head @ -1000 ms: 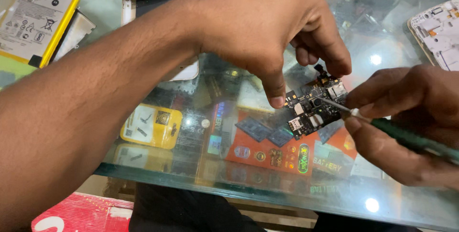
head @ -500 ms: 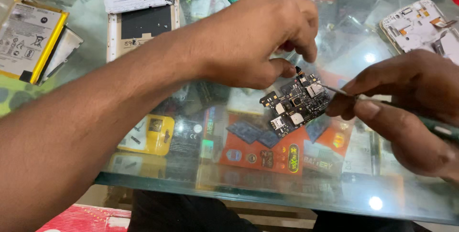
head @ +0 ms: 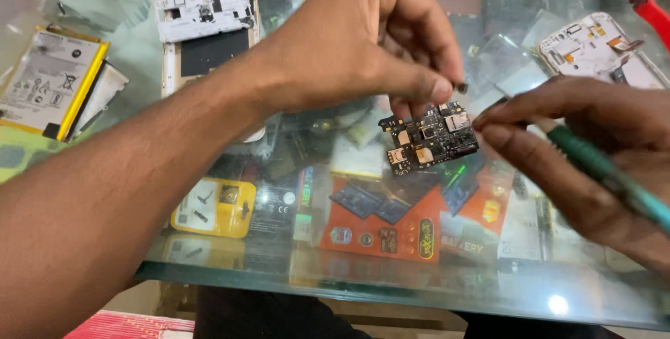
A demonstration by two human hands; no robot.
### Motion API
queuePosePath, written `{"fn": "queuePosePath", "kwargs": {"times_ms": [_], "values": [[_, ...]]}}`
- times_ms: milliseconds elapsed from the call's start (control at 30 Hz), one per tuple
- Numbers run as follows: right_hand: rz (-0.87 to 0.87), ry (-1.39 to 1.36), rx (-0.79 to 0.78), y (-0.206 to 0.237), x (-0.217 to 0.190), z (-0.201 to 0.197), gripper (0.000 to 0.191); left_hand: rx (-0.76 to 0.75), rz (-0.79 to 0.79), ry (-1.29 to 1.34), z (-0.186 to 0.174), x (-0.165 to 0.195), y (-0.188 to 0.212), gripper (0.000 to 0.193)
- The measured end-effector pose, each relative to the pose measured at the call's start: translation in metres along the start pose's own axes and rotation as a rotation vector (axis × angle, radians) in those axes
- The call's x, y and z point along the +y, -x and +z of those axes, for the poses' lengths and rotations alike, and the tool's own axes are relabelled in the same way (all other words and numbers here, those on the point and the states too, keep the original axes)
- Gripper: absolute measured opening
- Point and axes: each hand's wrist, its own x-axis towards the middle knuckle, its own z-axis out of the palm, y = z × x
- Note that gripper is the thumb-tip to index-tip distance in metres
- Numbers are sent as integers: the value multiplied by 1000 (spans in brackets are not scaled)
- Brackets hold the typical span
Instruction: The person removes the back cover, battery, and motherboard from a white smartphone using a screwdriver and a prying tool. They disconnect ribbon cables and unscrew components, placing each part on the glass table.
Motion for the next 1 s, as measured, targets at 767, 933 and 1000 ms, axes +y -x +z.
{"fn": "queuePosePath", "kwargs": {"times_ms": [767, 933, 1000], "values": [[273, -463, -75, 8, 30, -6, 11, -237, -156, 27, 14, 1, 2, 18], [324, -499, -79, 7, 35, -7, 12, -239, -168, 21, 15, 1, 2, 20], [316, -634, -92, 6, 34, -7, 16, -241, -153, 27, 15, 0, 3, 21]]}}
